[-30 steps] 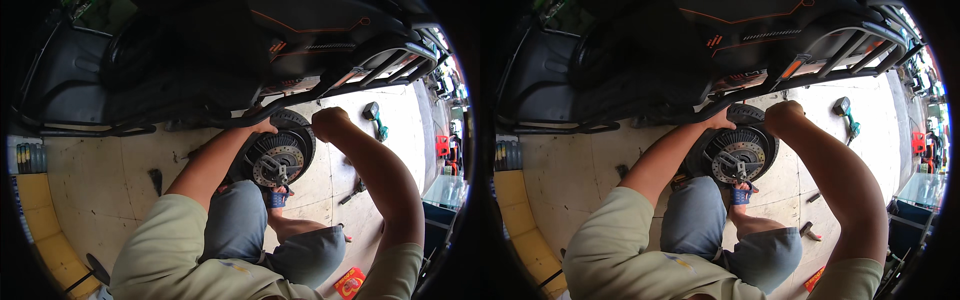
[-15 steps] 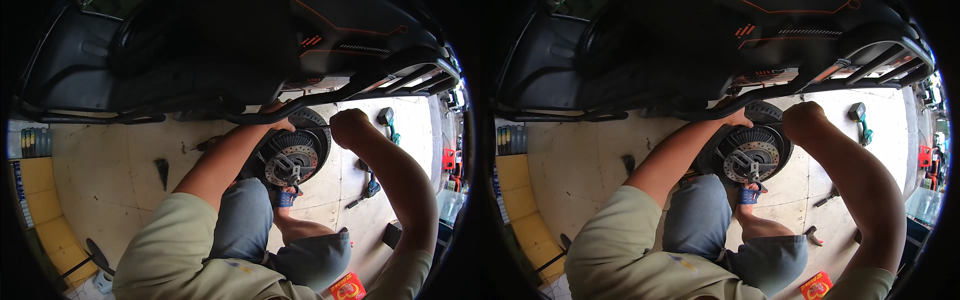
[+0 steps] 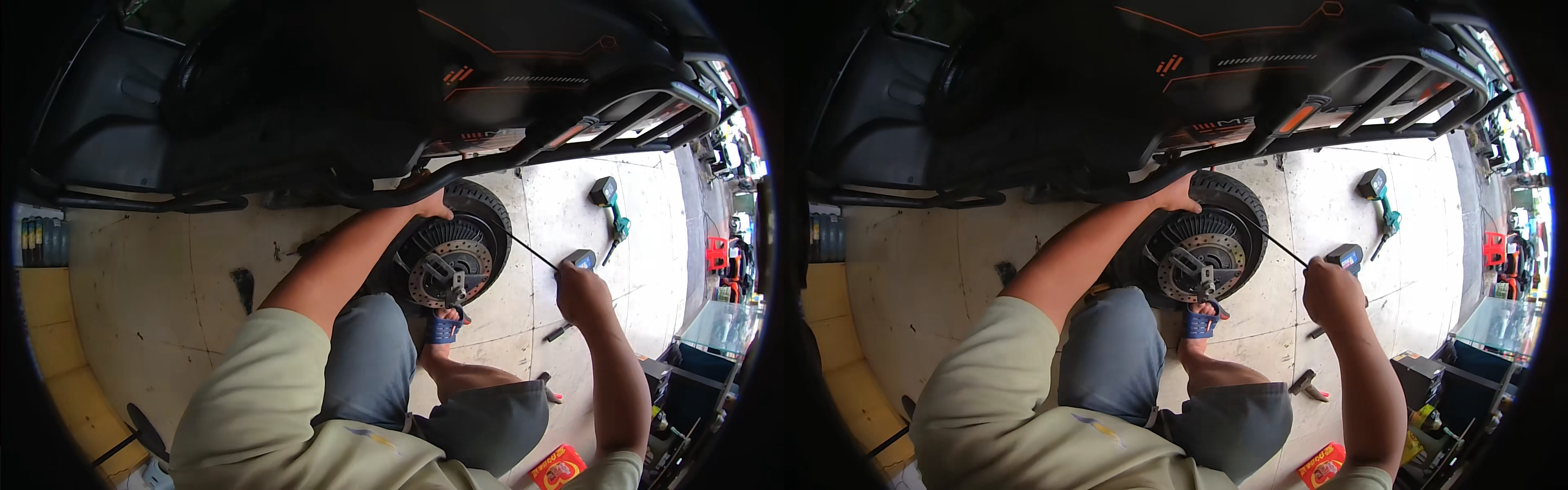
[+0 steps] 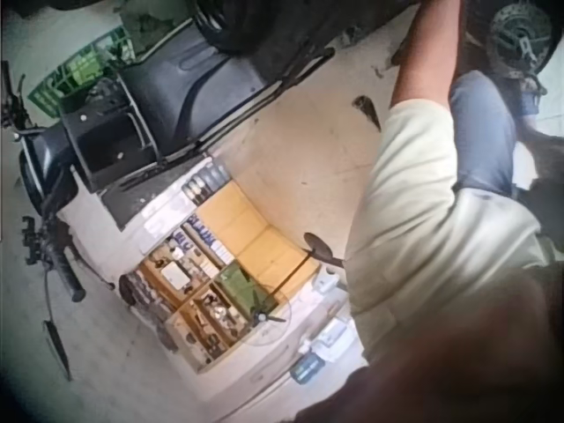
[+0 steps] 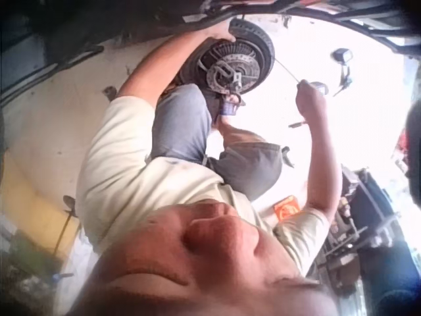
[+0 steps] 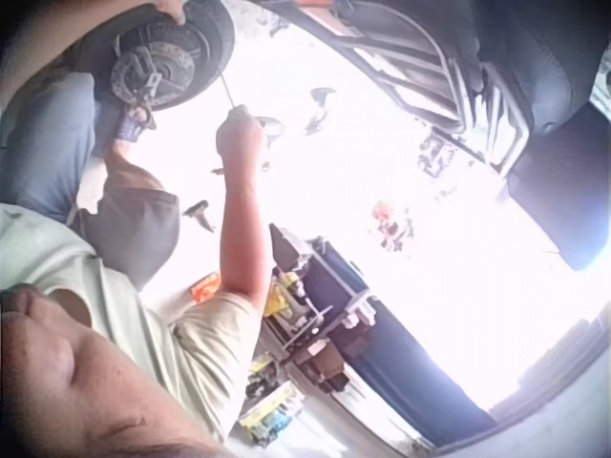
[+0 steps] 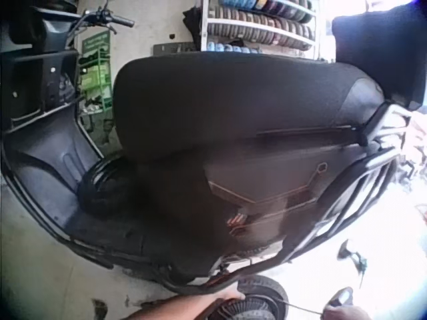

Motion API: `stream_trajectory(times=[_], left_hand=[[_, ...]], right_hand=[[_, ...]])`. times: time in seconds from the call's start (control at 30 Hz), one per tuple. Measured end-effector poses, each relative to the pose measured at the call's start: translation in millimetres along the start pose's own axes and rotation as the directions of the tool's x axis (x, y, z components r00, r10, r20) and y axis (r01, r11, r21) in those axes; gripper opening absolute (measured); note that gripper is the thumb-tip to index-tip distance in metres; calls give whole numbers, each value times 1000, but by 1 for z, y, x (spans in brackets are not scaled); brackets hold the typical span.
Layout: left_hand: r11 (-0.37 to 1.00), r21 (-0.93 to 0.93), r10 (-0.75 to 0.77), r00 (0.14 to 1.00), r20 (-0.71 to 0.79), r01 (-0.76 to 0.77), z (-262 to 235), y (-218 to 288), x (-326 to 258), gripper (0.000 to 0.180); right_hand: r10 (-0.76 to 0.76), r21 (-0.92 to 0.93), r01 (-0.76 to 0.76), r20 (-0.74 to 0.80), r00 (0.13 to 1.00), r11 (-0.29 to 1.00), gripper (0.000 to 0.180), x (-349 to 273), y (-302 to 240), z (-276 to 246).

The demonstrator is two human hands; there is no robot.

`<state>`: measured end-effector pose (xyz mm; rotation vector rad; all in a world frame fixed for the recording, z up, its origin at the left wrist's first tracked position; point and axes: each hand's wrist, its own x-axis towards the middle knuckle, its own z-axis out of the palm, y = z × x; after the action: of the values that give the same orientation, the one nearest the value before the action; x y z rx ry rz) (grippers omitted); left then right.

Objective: The person installs a tire onto a vehicle wheel hub. They position the tire, use a hammer to tap it into place, and then use a wrench to tighten the lug nuts.

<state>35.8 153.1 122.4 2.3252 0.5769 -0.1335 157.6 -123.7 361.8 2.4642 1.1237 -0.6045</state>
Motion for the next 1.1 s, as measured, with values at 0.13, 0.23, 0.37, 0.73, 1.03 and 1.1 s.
stream_trajectory(times=[0.13, 0.23, 0.37, 0.73, 1.03, 1.1], left_hand=[[987, -132, 86, 995, -49, -92, 2, -15, -1, 90], [978, -160, 127, 989, -72, -137, -2, -7, -6, 87], [985, -144, 92, 995, -45, -98, -3, -7, -8, 85], [1000, 1, -11, 1000, 27, 11, -26, 0, -15, 86], [1000, 19, 7, 999, -53, -6, -25, 2, -11, 74], [1000, 1, -4, 1000, -21, 4, -17, -2, -5, 81]], right_hand=[[-182, -129, 186, 44, 982, 974, 15, 34, -15, -10], [-251, -233, 267, 95, 963, 935, 14, 67, -13, -21], [-288, -321, 304, 98, 953, 897, 14, 84, -27, -35], [-390, -539, 453, 235, 890, 710, 15, 125, -63, -78], [-403, -554, 491, 282, 871, 673, 21, 137, -63, -77], [-384, -529, 480, 288, 877, 700, 23, 142, -59, -77]])
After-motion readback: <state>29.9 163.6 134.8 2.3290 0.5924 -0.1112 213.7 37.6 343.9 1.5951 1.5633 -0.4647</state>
